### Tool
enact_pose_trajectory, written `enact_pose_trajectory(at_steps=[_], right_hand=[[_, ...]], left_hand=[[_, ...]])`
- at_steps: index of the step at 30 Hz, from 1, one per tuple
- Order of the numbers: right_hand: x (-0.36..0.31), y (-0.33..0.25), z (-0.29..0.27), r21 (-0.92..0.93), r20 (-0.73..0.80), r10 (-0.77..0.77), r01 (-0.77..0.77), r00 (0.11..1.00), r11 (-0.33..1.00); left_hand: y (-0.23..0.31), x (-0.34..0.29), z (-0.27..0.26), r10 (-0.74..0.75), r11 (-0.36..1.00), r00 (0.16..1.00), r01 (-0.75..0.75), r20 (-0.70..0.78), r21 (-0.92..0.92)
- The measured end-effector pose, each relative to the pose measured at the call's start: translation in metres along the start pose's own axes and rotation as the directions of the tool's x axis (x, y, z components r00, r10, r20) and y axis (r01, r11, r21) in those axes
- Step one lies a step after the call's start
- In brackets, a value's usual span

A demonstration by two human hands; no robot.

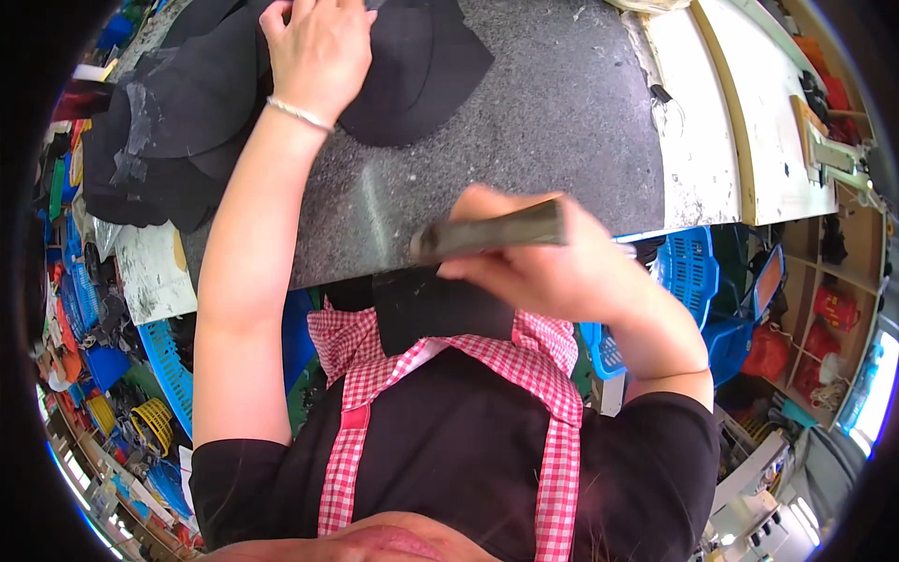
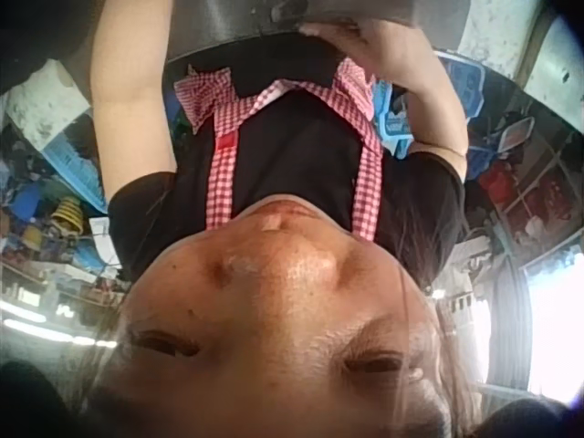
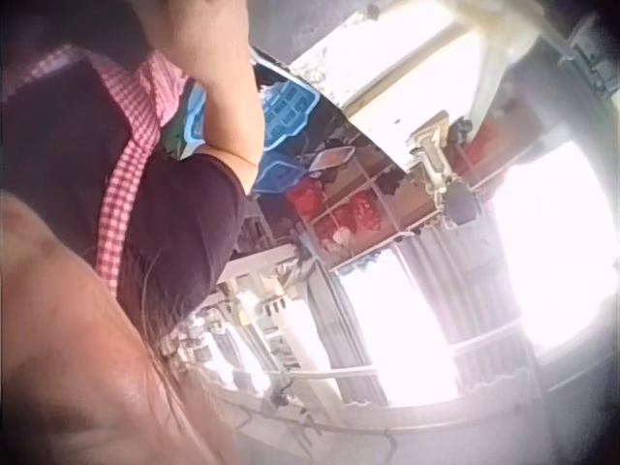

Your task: The person organizes materials in a factory setting, moving a blue basket and sorting black fabric pieces. They then use a hammer-like tool to repeatedly tap and trim the edges of a black fabric piece on a workbench.

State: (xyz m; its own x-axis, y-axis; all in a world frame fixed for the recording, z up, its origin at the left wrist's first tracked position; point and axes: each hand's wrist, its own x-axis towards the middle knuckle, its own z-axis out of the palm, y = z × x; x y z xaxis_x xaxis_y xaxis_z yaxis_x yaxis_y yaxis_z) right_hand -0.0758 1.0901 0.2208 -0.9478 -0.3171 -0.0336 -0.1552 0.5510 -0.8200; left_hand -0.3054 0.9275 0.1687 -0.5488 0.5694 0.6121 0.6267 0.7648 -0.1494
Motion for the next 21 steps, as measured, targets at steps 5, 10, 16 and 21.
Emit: enact_pose_trajectory(at_steps=[5,10,16,21], right_hand=[[-0.017,0.013,-0.038,0.147,-0.508,0.122,-0.053,0.853,0.988],[-0.002,0.030,-0.045,0.037,-0.376,0.116,-0.110,0.919,0.993],[0.021,0.054,-0.020,-0.240,-0.195,-0.040,-0.008,0.980,0.971],[0.023,0.053,-0.014,-0.354,-0.202,0.018,-0.090,0.979,0.931]], left_hand=[[0.027,-0.019,-0.048,0.116,0.642,0.993,-0.081,-0.008,-0.762],[0.034,-0.068,-0.055,0.267,0.426,0.827,0.360,0.495,-0.830],[0.056,-0.094,-0.053,0.053,0.573,0.918,0.294,0.392,-0.765],[0.053,-0.100,-0.043,0.142,0.664,0.972,0.047,0.187,-0.746]])
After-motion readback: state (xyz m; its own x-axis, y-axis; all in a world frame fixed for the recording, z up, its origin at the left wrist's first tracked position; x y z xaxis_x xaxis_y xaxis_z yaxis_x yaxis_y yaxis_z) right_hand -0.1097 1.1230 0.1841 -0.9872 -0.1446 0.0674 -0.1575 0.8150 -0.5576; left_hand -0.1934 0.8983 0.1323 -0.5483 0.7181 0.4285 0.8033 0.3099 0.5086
